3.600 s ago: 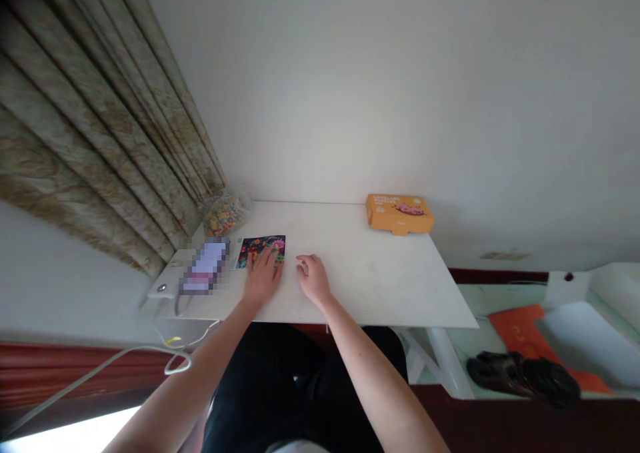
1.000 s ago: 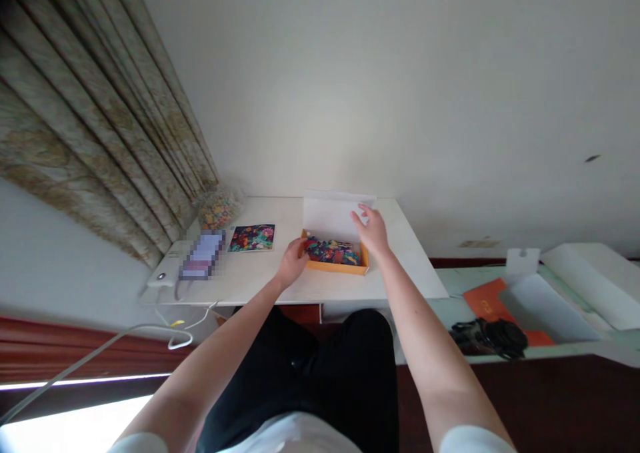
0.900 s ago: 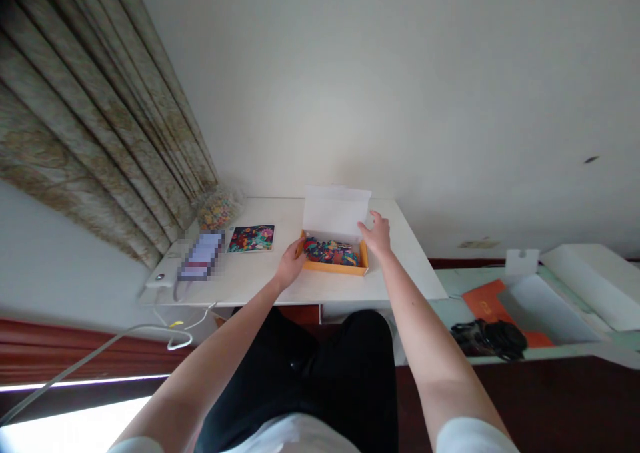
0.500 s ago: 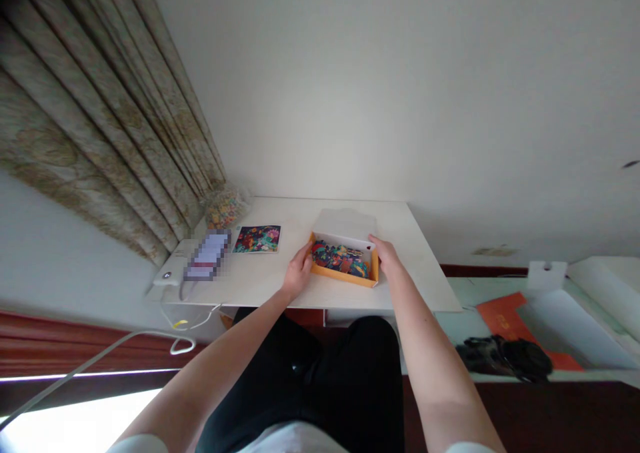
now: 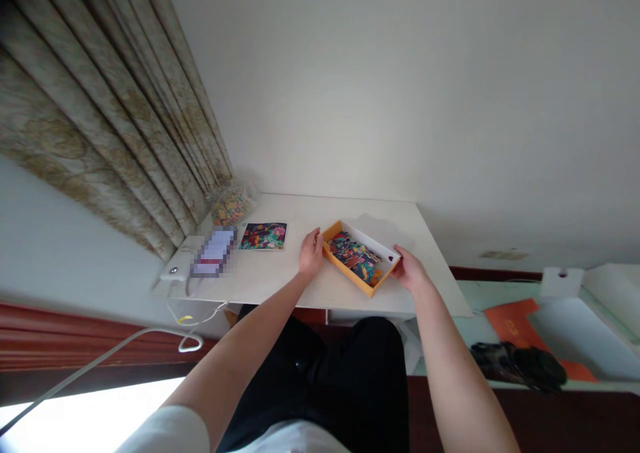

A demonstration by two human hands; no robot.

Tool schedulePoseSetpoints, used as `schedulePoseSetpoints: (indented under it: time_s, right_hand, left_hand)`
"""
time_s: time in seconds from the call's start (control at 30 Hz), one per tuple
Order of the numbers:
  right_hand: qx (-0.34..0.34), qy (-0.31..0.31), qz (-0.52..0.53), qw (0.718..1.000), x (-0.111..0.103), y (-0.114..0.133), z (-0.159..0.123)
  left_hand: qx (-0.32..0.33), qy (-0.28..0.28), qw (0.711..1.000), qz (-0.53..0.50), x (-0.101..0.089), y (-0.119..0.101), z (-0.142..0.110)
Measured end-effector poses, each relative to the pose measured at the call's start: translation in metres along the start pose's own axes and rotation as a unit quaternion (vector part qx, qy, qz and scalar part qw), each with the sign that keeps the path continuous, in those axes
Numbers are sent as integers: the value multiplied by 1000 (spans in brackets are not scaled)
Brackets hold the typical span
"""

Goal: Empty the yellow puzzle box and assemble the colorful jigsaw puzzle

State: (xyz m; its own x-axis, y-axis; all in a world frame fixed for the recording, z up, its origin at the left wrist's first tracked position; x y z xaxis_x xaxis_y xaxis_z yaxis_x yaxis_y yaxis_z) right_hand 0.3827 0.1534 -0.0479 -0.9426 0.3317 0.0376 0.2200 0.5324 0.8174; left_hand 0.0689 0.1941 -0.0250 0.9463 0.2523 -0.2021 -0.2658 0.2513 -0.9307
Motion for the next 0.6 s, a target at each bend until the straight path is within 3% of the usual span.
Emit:
schedulePoseSetpoints:
  time_s: [0.1, 0.2, 0.33, 0.43, 0.6]
  right_hand:
    - [-93, -45, 1, 995, -8, 29, -8]
    - [-191, -97, -6, 977, -18, 63, -21]
    - [-292, -193, -166, 922, -22, 106, -46]
    - [-341, -213, -358, 843, 10, 124, -70]
    - [-400, -196, -549, 707, 103, 113, -117]
  left_hand:
    - [8, 3, 1000, -5, -2, 0, -4]
    - [14, 69, 997, -11, 7, -2, -11]
    - [19, 161, 986, -29, 32, -7, -20]
    - [-19, 143, 986, -85, 42, -6, -18]
    - [-84, 93, 979, -160, 39, 1, -11]
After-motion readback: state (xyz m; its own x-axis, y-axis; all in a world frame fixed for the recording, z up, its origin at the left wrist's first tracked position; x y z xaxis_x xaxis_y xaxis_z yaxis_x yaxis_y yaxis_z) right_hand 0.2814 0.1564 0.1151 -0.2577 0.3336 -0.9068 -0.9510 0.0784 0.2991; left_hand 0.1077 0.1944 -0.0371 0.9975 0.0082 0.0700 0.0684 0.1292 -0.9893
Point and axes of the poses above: each hand's wrist, its own z-axis towards the middle knuckle, its own x-axis out of the palm, y = z × x, the point moved 9 cm from there along z, towards the middle knuckle, and after that the axes turned 9 degrees about -z, right-handed, at the moved point
